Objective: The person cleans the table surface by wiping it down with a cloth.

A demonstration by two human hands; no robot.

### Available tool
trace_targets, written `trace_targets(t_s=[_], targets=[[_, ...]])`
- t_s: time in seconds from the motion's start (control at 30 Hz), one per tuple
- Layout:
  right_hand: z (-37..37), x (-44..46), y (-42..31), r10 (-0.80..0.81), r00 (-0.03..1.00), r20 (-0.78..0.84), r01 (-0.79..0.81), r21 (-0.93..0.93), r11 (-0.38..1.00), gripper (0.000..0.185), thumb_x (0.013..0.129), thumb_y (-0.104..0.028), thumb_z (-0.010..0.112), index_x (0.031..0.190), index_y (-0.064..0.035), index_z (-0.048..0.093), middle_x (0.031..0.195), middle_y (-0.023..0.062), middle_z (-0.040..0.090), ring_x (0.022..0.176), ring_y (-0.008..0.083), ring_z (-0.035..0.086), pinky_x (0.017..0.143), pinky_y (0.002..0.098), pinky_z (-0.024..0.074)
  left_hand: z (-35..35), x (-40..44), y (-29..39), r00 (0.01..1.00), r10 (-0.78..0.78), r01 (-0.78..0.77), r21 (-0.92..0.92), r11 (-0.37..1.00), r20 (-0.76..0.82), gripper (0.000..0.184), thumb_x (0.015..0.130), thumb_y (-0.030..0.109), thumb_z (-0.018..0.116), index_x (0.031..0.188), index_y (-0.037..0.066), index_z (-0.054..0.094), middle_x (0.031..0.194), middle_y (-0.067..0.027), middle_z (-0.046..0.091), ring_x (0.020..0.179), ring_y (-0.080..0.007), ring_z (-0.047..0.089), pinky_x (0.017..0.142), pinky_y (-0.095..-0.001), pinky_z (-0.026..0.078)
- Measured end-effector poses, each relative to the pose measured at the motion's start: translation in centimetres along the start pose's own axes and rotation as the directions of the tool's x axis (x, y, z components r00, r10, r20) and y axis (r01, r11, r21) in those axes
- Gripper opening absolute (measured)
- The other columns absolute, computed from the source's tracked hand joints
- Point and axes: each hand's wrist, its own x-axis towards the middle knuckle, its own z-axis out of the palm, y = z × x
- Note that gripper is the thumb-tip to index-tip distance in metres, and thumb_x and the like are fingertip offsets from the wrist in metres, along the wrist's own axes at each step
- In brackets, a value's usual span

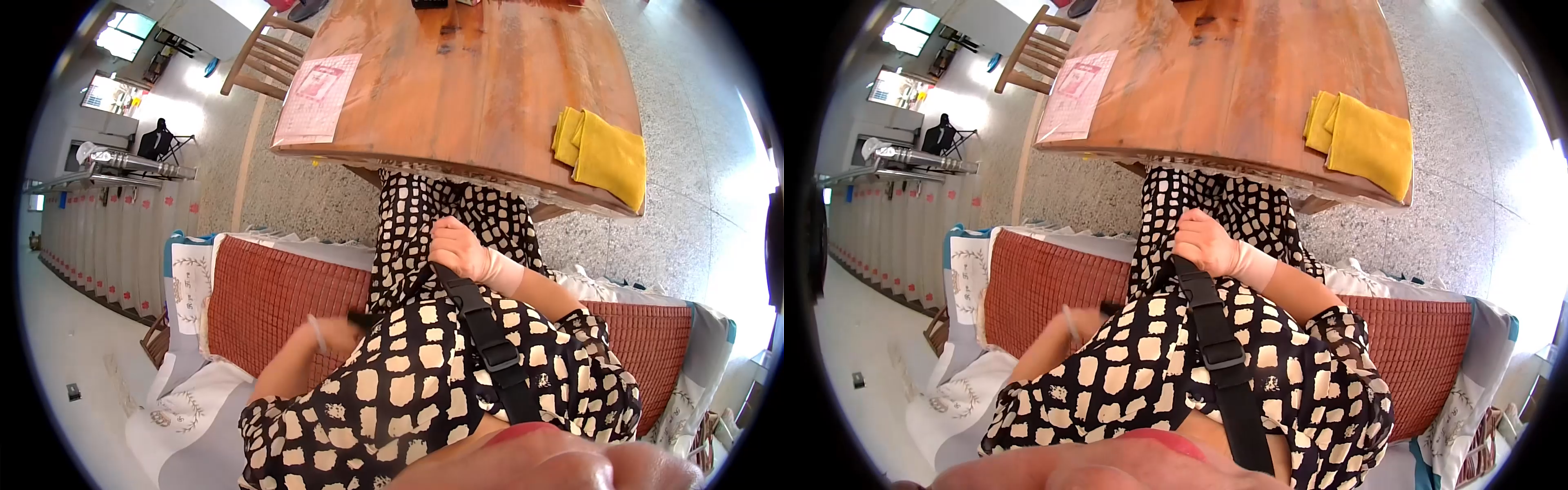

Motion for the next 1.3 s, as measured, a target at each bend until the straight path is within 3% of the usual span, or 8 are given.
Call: trace_targets(t_s=[0.1, 0.2, 0.3, 0.5, 0.73, 0.93, 1.2, 1.3], targets=[[-0.3, -1.1, 0.1, 0.031, 0.999, 0.03, -0.031, 0.003, 1.0, 0.016, 0.069, -0.017, 0.056, 0.078, -0.0037, 0.056, 0.071, 0.0068, 0.053, 0.071, 0.0267, 0.056, 0.083, 0.0407, 0.0453, -4.9, -1.1, 2.3, 0.731, 0.365, -0.421, 0.041, 0.906, -0.576, 0.024, 0.081, 0.023, 0.063, 0.096, 0.003, 0.063, 0.083, -0.0137, 0.064, 0.075, -0.0279, 0.063, 0.069, -0.0374, 0.051], [-0.2, -1.3, 0.2, 0.075, 0.996, 0.042, -0.077, 0.032, 0.997, 0.015, 0.07, -0.017, 0.057, 0.077, -0.0043, 0.056, 0.071, 0.0062, 0.053, 0.069, 0.0264, 0.056, 0.083, 0.0418, 0.0452, -9.2, -2.3, 9.0, 0.388, 0.631, -0.638, 0.298, 0.71, -0.672, 0.028, 0.076, 0.012, 0.072, 0.101, 0.004, 0.063, 0.092, -0.0105, 0.064, 0.083, -0.0273, 0.061, 0.076, -0.0358, 0.049], [0.4, -1.4, 0.3, 0.097, 0.995, -0.023, -0.092, 0.151, 0.984, 0.02, 0.07, -0.022, 0.06, 0.076, -0.0042, 0.056, 0.071, 0.0052, 0.051, 0.067, 0.0255, 0.054, 0.082, 0.042, 0.0454, -11.8, 0.4, 14.4, 0.062, 0.894, -0.775, 0.543, 0.323, -0.443, 0.04, 0.073, 0.023, 0.079, 0.105, 0.006, 0.064, 0.095, -0.0071, 0.061, 0.088, -0.0276, 0.058, 0.076, -0.0385, 0.047], [-0.6, -1.9, -1.6, 0.188, 0.978, 0.093, -0.207, 0.295, 0.933, 0.018, 0.071, -0.02, 0.059, 0.072, -0.002, 0.054, 0.069, 0.006, 0.049, 0.064, 0.0256, 0.05, 0.073, 0.0383, 0.0456, -11.6, 5.0, 20.7, -0.215, 0.965, -0.633, 0.774, -0.021, -0.149, 0.028, 0.081, 0.028, 0.066, 0.099, 0.006, 0.062, 0.081, -0.0022, 0.057, 0.071, -0.018, 0.056, 0.061, -0.0331, 0.046], [-2.4, -0.1, -0.7, 0.038, 0.998, 0.043, -0.045, 0.184, 0.982, 0.018, 0.067, -0.015, 0.062, 0.074, -0.0004, 0.055, 0.069, 0.0087, 0.05, 0.064, 0.0272, 0.052, 0.067, 0.0393, 0.0465, -11.4, 4.5, 26.0, -0.487, 0.873, -0.75, 0.499, -0.434, 0.028, 0.024, 0.08, 0.023, 0.057, 0.098, 0.007, 0.06, 0.072, -0.0016, 0.055, 0.066, -0.0192, 0.056, 0.051, -0.0319, 0.042], [-1.9, -0.9, -0.9, 0.093, 0.995, 0.044, -0.1, 0.19, 0.977, 0.018, 0.069, -0.015, 0.062, 0.079, -0.0011, 0.057, 0.072, 0.0093, 0.053, 0.067, 0.0276, 0.055, 0.068, 0.039, 0.0475, -10.3, 3.6, 30.0, -0.543, 0.832, -0.694, 0.619, -0.367, -0.115, 0.019, 0.075, 0.026, 0.06, 0.067, 0.008, 0.058, 0.066, -0.0018, 0.054, 0.06, -0.0208, 0.057, 0.047, -0.0346, 0.042], [-6.1, -3.3, -3.6, 0.404, 0.898, 0.171, -0.418, 0.048, 0.907, 0.018, 0.072, -0.015, 0.063, 0.085, -0.0025, 0.06, 0.077, 0.0104, 0.057, 0.072, 0.0284, 0.058, 0.07, 0.0389, 0.0489, -11.0, 4.7, 35.2, -0.049, 0.987, -0.823, 0.554, -0.128, 0.156, 0.015, 0.073, 0.021, 0.06, 0.068, 0.008, 0.067, 0.076, -0.006, 0.066, 0.078, -0.0274, 0.067, 0.059, -0.0372, 0.052], [-7.4, -4.4, -4.6, 0.527, 0.831, 0.18, -0.537, 0.007, 0.844, 0.018, 0.074, -0.015, 0.064, 0.087, -0.0031, 0.062, 0.079, 0.0108, 0.059, 0.074, 0.0288, 0.059, 0.071, 0.0389, 0.0495, -11.4, 5.0, 33.0, -0.323, 0.946, -0.727, 0.635, -0.262, 0.02, 0.017, 0.077, 0.024, 0.058, 0.074, 0.009, 0.066, 0.073, -0.0048, 0.065, 0.073, -0.0261, 0.065, 0.06, -0.0393, 0.051]])
